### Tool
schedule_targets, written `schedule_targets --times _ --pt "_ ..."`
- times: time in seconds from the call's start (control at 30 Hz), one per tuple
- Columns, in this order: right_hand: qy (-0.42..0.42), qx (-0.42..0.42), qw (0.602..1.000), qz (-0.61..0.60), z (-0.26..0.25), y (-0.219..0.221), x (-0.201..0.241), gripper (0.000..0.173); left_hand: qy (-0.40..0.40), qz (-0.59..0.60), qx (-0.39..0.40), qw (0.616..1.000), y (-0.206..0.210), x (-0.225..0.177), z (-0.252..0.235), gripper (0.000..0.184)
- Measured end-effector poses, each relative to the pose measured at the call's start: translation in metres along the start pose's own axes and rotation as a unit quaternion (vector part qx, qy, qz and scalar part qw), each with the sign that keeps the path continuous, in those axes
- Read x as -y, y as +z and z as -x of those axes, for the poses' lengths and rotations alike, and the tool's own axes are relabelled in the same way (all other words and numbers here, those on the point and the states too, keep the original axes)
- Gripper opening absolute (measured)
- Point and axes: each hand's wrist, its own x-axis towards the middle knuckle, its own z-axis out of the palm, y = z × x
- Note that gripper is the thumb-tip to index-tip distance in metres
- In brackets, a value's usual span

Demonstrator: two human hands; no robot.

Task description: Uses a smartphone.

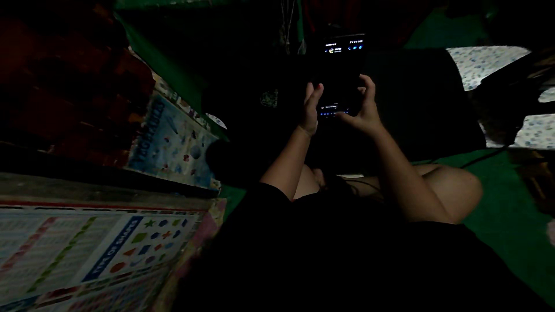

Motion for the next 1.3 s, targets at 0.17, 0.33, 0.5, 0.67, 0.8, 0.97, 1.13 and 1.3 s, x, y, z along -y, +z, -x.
schedule_targets --times 0.17,0.33,0.5,0.67,0.8,0.97,1.13,1.3 --pt "0.005 -0.007 0.999 -0.031 0.0 -0.001 -0.003 0.104 -0.024 0.006 0.012 1.0 -0.006 -0.001 0.006 0.062" --pt "-0.026 -0.005 0.999 -0.044 -0.001 -0.001 -0.004 0.101 -0.09 0.08 -0.021 0.993 -0.009 -0.011 0.011 0.051" --pt "-0.037 -0.008 0.998 -0.047 -0.002 0.0 -0.004 0.103 -0.124 0.127 -0.024 0.984 -0.009 -0.016 0.01 0.05" --pt "0.009 -0.015 1.0 -0.022 0.0 0.002 0.017 0.096 -0.111 0.145 -0.028 0.983 -0.011 -0.011 0.009 0.042" --pt "-0.019 -0.005 0.999 -0.042 0.0 0.001 -0.002 0.103 -0.095 0.11 -0.022 0.989 -0.012 -0.006 0.009 0.045" --pt "-0.031 0.001 0.997 -0.069 0.0 0.002 -0.005 0.103 -0.091 0.107 -0.025 0.99 -0.01 -0.011 0.012 0.046" --pt "-0.042 -0.001 0.996 -0.079 -0.001 0.002 -0.006 0.103 -0.079 0.111 -0.012 0.991 -0.012 -0.005 0.01 0.049" --pt "-0.033 -0.002 0.998 -0.062 0.0 0.002 -0.004 0.1 -0.048 0.064 0.018 0.997 -0.013 -0.003 0.013 0.07"
